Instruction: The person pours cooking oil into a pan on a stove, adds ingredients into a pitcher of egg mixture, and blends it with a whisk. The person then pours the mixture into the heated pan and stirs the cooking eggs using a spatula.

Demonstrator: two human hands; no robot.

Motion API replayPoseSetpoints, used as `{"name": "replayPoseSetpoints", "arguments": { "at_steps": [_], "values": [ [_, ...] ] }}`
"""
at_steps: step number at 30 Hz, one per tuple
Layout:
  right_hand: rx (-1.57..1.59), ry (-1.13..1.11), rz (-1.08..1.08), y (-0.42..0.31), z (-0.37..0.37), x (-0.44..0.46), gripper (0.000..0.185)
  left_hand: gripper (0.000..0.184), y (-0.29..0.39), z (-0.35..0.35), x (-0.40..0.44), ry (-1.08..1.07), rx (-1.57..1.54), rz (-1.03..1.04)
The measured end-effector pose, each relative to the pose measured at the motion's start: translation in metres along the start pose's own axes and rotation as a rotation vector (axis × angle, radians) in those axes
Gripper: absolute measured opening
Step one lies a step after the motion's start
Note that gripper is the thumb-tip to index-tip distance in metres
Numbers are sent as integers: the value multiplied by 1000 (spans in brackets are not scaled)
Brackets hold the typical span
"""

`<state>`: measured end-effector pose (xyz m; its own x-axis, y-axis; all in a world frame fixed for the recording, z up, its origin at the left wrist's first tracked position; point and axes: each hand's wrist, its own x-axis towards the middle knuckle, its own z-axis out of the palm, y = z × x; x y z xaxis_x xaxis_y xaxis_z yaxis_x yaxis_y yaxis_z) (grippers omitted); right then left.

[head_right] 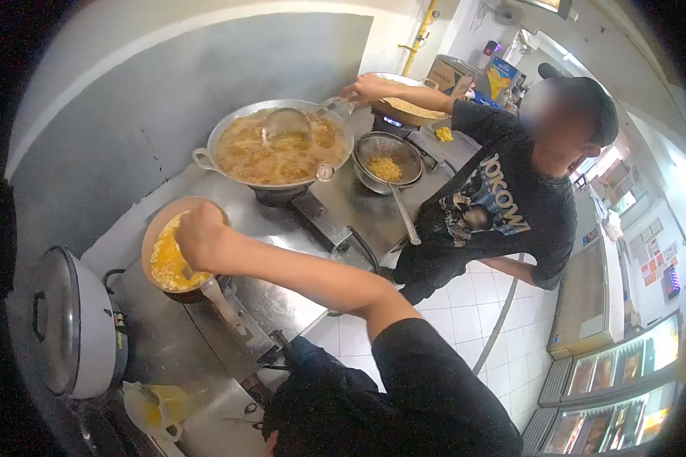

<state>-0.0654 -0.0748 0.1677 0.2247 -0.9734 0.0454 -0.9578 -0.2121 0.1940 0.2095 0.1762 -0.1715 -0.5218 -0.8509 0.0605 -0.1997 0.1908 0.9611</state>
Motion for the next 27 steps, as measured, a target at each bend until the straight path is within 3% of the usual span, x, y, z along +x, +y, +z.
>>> {"name": "replayPoseSetpoints", "arguments": {
  "at_steps": [5,12,20,22,24,26,27],
  "values": [
    [11,-247,-56,-22,70,-2,23,39,-3,2,-3,2,0,21],
    [84,-239,61,-57,116,50,29,38,-8,-1,-7,19,17,25],
    [-19,18,110,-55,131,104,21,37,-13,-3,-26,55,44,73],
    [227,-47,207,-38,113,106,18,37,-14,-6,-29,79,74,114],
    [177,16,148,-25,97,92,16,37,-15,-17,-28,122,140,179],
    [40,241,113,-20,85,78,15,37,-20,-39,-17,210,290,349],
    [34,257,108,-16,76,73,15,37,-36,-57,-9,299,434,527]
  ]
}}
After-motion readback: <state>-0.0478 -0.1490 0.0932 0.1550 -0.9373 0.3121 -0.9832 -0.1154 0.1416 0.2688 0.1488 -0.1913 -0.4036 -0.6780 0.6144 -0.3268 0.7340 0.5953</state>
